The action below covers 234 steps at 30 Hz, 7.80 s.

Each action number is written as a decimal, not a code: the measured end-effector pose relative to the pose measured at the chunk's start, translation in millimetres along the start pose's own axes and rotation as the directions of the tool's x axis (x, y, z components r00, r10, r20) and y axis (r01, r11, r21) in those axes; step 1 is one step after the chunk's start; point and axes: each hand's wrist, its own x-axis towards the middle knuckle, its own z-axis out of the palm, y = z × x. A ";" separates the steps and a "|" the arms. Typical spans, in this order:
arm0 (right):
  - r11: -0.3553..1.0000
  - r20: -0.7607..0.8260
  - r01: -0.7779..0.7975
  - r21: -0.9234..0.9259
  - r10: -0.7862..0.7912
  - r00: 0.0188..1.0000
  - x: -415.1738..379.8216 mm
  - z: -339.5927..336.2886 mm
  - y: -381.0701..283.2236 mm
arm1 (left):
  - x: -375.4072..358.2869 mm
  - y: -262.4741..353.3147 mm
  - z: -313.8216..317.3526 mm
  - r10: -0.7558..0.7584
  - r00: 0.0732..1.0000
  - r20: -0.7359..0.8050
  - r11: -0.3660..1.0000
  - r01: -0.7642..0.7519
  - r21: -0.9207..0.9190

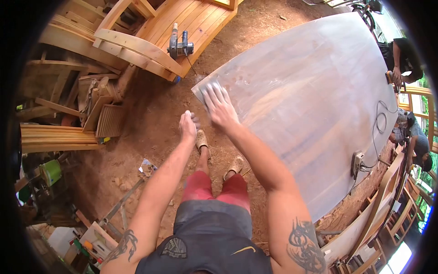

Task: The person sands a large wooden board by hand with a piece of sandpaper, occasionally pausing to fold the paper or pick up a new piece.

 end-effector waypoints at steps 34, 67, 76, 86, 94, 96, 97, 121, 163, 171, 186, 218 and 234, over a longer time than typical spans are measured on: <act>0.999 0.049 0.041 -0.029 -0.040 0.998 -15.4 -28.1 66.4 | -16.2 80.8 101.6 -0.032 0.912 -0.408 0.942 0.164 0.293; 0.949 0.243 -0.289 -0.128 0.312 0.919 -241.8 -122.5 90.8 | -24.4 90.9 108.8 0.016 0.843 -0.537 0.903 0.218 0.369; 0.997 0.002 -0.065 -0.050 0.065 0.998 56.4 -33.2 118.5 | -19.7 87.0 107.8 -0.020 0.844 -0.536 0.880 0.269 0.392; 0.927 0.230 -0.333 -0.173 0.367 0.901 -254.9 -127.8 114.9 | -22.7 90.3 110.0 0.031 0.826 -0.564 0.881 0.244 0.405; 0.995 0.035 -0.052 -0.085 0.055 0.998 -7.0 -60.4 145.1 | -20.1 85.3 110.5 0.034 0.823 -0.566 0.880 0.244 0.408; 0.996 -0.014 -0.051 -0.069 0.051 0.999 60.2 -45.3 141.2 | -30.7 92.8 108.9 -0.001 0.837 -0.547 0.871 0.269 0.410; 0.997 0.005 -0.060 -0.056 0.060 0.998 64.7 -46.5 145.5 | -28.6 99.5 108.2 -0.011 0.842 -0.539 0.871 0.273 0.409; 0.977 -0.109 -0.210 -0.047 0.204 0.973 -17.3 -66.8 177.6 | -30.5 103.1 109.5 -0.027 0.832 -0.555 0.860 0.302 0.411; 0.966 -0.249 -0.243 -0.086 0.216 0.944 -16.6 -62.1 265.0 | 3.7 167.8 166.4 0.545 0.836 0.060 0.290 -0.255 0.922; 0.639 -0.279 -0.766 -0.075 0.724 0.631 -273.4 -103.8 248.3 | 8.8 158.9 164.6 0.574 0.816 0.068 0.294 -0.283 0.913; 0.732 -0.123 -0.651 -0.201 0.641 0.758 -171.2 -95.0 281.9 | 14.1 158.7 166.1 0.597 0.799 0.063 0.281 -0.282 0.918; 0.733 -0.282 -0.678 -0.062 0.638 0.716 46.7 -49.0 312.8 | 16.2 151.2 166.3 0.605 0.793 0.074 0.268 -0.290 0.919; 0.257 -0.498 -0.964 -0.069 0.828 0.257 -245.5 -94.9 338.3 | 3.3 166.3 167.6 0.573 0.815 0.081 0.266 -0.278 0.923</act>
